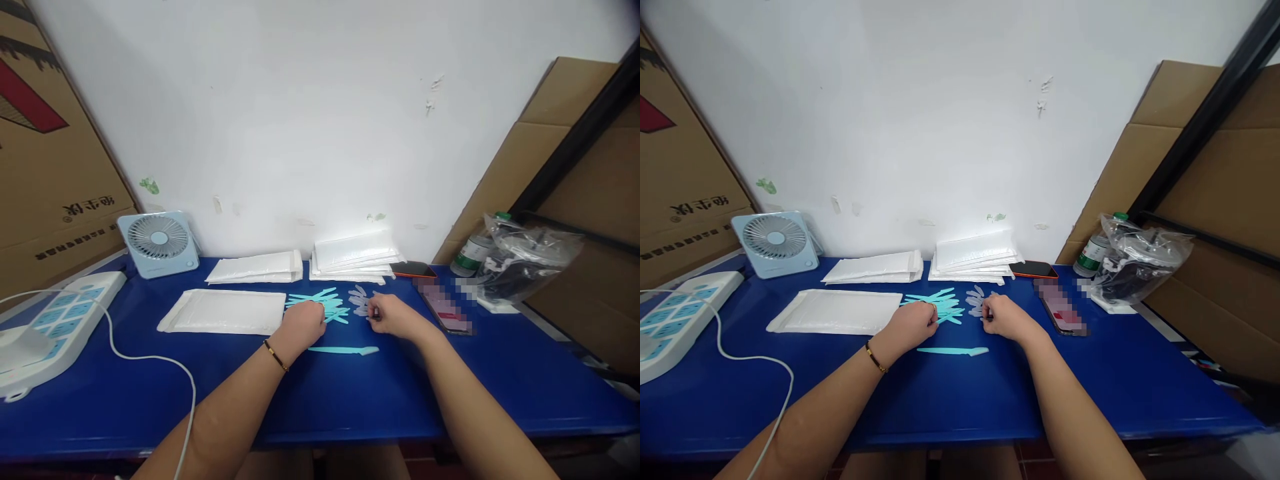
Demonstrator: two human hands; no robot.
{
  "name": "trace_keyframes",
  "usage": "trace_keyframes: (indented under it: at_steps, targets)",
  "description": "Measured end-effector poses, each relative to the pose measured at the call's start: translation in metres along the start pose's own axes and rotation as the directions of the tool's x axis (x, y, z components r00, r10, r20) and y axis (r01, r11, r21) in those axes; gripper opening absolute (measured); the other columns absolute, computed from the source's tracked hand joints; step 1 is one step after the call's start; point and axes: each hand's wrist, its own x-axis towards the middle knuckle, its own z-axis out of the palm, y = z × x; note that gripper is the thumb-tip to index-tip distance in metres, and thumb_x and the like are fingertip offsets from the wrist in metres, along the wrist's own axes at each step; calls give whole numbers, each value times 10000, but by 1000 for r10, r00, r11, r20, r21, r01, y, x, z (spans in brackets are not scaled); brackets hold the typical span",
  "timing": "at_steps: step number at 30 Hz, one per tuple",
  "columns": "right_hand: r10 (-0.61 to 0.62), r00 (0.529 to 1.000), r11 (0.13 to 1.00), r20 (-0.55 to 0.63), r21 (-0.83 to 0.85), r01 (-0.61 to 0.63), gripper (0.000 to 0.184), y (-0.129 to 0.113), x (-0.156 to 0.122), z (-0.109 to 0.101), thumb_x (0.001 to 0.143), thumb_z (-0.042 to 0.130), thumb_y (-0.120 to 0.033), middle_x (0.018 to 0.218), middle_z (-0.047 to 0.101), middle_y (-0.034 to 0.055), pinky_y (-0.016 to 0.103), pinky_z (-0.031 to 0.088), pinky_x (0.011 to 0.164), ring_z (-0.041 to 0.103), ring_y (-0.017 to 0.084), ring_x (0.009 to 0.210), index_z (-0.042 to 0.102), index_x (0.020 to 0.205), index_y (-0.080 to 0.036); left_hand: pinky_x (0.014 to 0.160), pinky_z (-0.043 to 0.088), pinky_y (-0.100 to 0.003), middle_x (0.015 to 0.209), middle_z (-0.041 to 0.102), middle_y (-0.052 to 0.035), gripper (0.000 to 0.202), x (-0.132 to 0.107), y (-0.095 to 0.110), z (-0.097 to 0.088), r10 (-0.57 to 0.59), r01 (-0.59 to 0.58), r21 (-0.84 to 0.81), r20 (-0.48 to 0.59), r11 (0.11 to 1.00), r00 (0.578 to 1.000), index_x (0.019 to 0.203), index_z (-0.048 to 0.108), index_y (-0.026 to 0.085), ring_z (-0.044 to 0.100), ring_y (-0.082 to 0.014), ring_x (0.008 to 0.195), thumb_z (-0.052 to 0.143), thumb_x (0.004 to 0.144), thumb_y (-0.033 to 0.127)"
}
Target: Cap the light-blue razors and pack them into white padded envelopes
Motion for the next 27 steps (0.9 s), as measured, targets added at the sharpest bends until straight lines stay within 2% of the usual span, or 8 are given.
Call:
trace_keyframes:
  at_steps: [3,5,7,9,12,20,24,27]
  targets:
    - [28,999,998,-34,66,-25,81,-4,-2,-2,624,568,-112,617,598,4,239,370,507,529,134,553,598,643,-185,596,415,-270,777,654,-77,100,1,-2,1,8,-10,-28,-67,1000,998,740,573,175,615,-203,730,489,775,218]
    - [51,995,970,-90,240,-28,84,-5,-3,-4,653,575,-134,599,580,-13,237,386,497,537,127,526,595,713,-188,586,416,-262,767,655,-58,101,2,-6,2,30,-42,-147,-82,988,996,778,549,184,620,-193,718,465,795,238]
    - [101,982,865,-159,502,-7,136,-4,-2,-7,711,578,-189,635,586,-18,244,434,515,575,130,532,584,847,-194,573,424,-243,765,661,-33,114,3,-9,3,60,-67,-339,-31,938,998,817,517,191,627,-165,685,425,825,257]
    - [160,963,699,-217,714,45,176,-3,0,-9,755,593,-262,697,608,-5,261,482,558,633,152,602,567,915,-193,569,434,-225,774,668,-12,117,4,-11,3,90,-62,-505,32,861,995,838,490,196,633,-137,659,402,840,273]
    - [207,941,557,-266,823,110,226,-3,2,-11,732,672,-343,733,634,28,251,489,555,672,197,719,589,857,-174,574,441,-218,777,671,0,112,5,-11,2,93,-30,-596,76,803,993,832,470,198,640,-127,659,415,836,296]
    - [168,965,560,-203,825,76,265,-12,4,-5,691,730,-374,670,670,37,230,447,496,660,175,649,626,807,-160,597,450,-226,772,676,-1,82,5,-10,-3,103,-21,-641,91,767,990,846,476,190,642,-128,665,429,802,241]
    - [85,993,586,-84,810,18,260,-18,1,-6,696,724,-368,659,683,43,235,443,515,651,163,626,634,802,-147,579,445,-222,754,670,-6,135,3,-9,-4,152,-46,-637,112,769,982,854,513,175,638,-132,657,440,806,277]
    - [-13,1000,647,27,763,-12,251,-16,-2,-10,706,711,-371,643,668,33,238,434,522,628,152,599,639,790,-146,567,429,-218,745,669,-9,163,1,-7,-5,199,-81,-554,157,828,967,809,581,180,622,-140,664,501,783,320]
